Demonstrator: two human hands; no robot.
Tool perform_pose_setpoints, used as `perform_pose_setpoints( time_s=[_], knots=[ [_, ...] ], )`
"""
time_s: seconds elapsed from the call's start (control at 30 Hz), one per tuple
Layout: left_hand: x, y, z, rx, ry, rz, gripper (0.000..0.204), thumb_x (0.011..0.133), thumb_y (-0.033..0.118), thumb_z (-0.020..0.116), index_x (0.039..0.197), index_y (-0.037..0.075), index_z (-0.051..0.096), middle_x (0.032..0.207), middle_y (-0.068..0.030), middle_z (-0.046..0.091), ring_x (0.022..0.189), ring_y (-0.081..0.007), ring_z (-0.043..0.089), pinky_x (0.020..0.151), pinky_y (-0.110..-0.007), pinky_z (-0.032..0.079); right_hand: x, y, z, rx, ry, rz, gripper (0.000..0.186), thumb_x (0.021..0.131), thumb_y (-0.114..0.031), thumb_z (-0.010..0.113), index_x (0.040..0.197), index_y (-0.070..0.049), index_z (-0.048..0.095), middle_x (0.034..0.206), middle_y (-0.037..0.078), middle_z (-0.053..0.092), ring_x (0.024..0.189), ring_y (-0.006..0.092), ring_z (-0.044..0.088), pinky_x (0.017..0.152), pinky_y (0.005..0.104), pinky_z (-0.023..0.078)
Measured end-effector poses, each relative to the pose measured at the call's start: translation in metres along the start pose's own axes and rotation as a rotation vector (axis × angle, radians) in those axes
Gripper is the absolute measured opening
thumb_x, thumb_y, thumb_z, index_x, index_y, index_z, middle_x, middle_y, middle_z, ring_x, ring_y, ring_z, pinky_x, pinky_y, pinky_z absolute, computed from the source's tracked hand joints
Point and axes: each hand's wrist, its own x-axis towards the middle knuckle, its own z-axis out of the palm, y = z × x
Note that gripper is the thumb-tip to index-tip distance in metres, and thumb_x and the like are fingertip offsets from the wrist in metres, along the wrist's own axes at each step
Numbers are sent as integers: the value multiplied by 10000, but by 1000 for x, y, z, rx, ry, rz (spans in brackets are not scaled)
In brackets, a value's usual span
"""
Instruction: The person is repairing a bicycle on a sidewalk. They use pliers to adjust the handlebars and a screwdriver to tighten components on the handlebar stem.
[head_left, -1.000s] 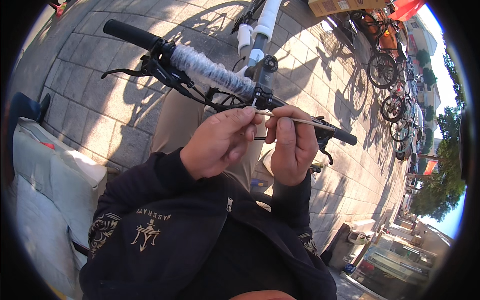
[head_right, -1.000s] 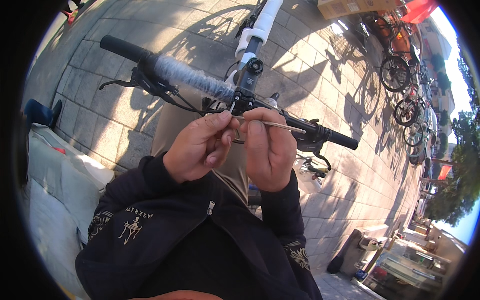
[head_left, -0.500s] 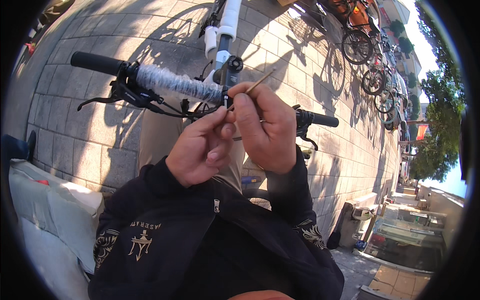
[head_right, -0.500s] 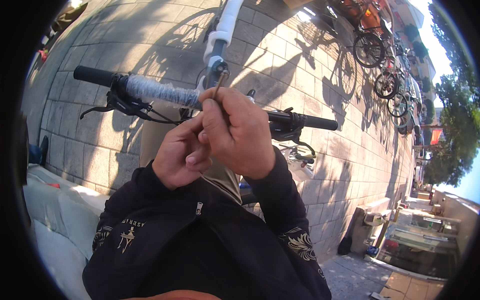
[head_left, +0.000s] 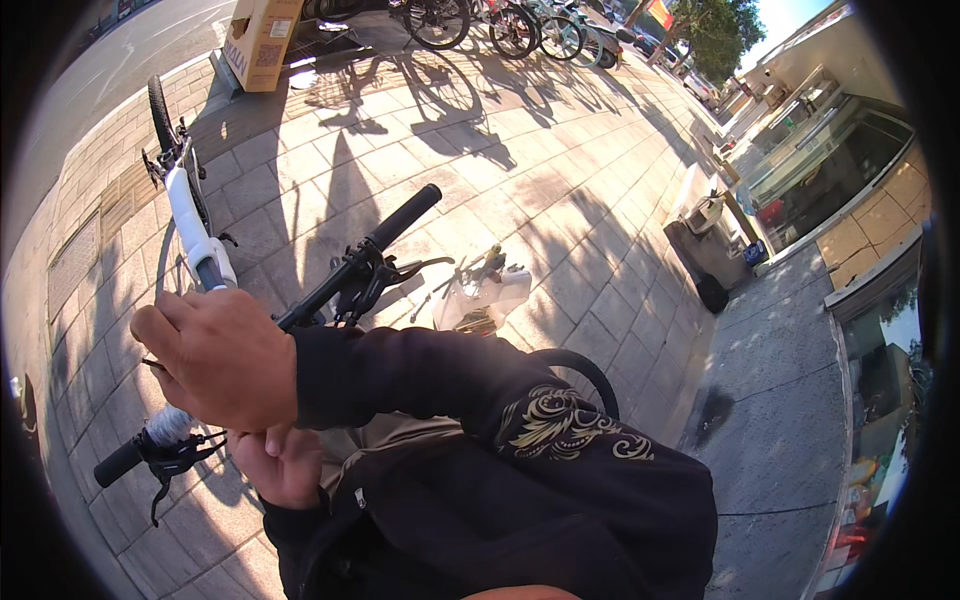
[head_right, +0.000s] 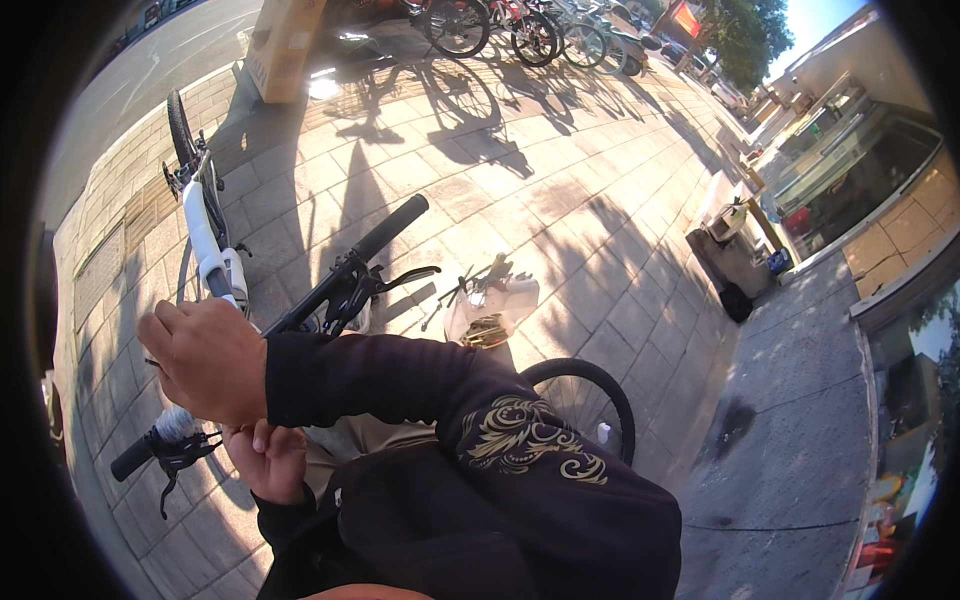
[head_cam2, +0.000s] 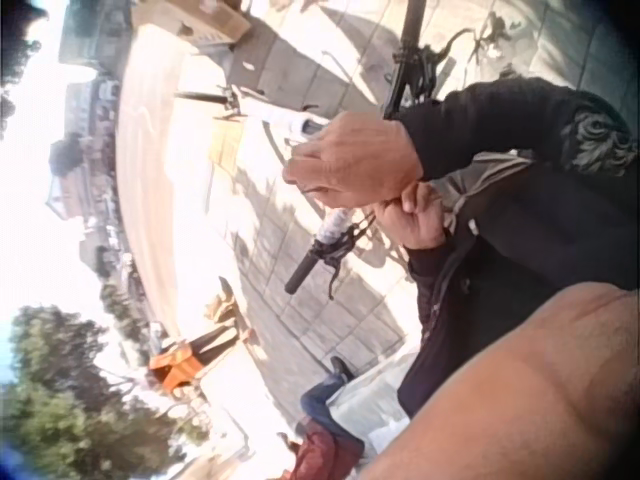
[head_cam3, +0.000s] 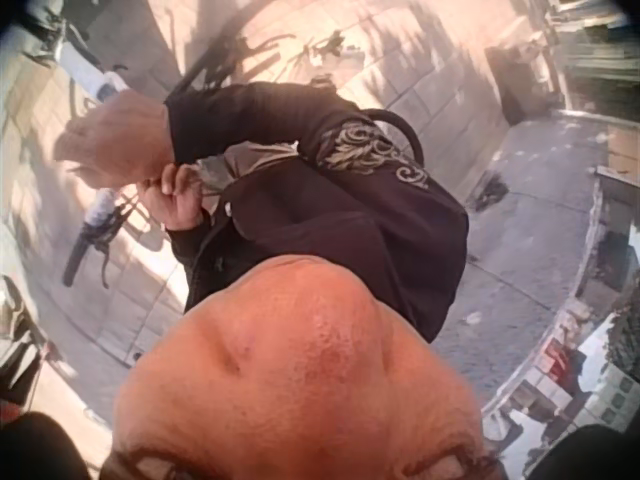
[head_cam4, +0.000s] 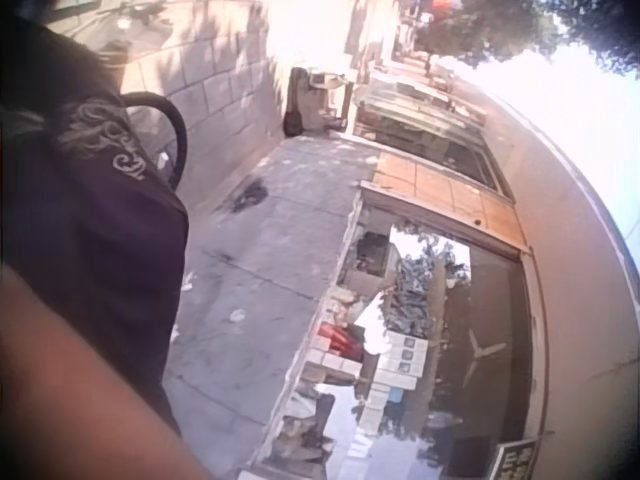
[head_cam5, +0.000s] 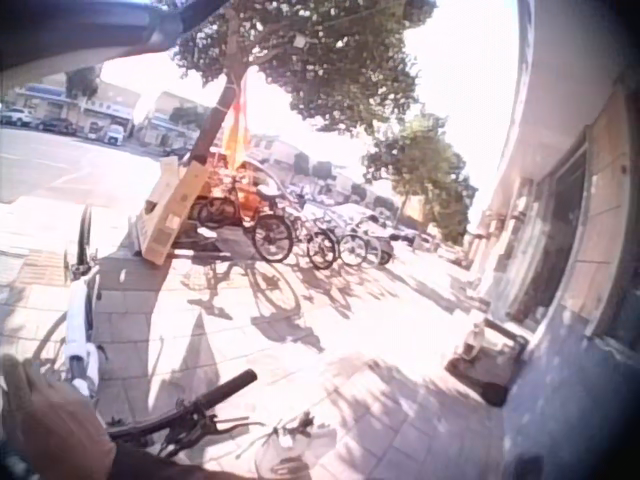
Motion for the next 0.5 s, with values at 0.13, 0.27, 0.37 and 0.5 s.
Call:
perform_pose_setpoints(
  time_s=[0.13, 0.27, 0.37, 0.5],
  knots=[
    [0, -2, -2, -37, 3, 11, 322, 1140, 273, 417, 1131, 77, 672, 864, 4, 673, 507, -98, 498, 443, -248, 378, 8, 7, 15, -234, 316, -457, 362, 854, -166, 695, 1195, -55, 645, 1122, 91, 654, 1241, 336, 617, 1088, 556, 472],
    [4, 0, 0, -67, -79, -27, 296, 1141, 275, 453, 1127, 59, 655, 839, -12, 624, 569, -101, 494, 469, -247, 348, 2, 23, 2, -661, 173, -694, 257, 820, -237, 689, 992, -102, 824, 1195, 46, 733, 1447, 368, 502, 1325, 636, 235],
    [1, -2, 13, -120, -68, -38, 287, 1148, 274, 457, 1141, 44, 629, 870, -24, 605, 590, -106, 478, 476, -251, 347, 3, 22, -17, -763, 123, -724, 291, 784, -281, 683, 952, -105, 842, 1135, 57, 753, 1424, 370, 532, 1341, 639, 194],
    [6, -1, 5, -118, -50, -8, 297, 1165, 284, 437, 1147, 43, 609, 907, -23, 612, 597, -99, 518, 464, -245, 363, -15, 32, -43, -621, -16, -701, 315, 758, -294, 676, 936, -93, 841, 1124, 89, 750, 1413, 399, 548, 1346, 604, 203]
  ],
)
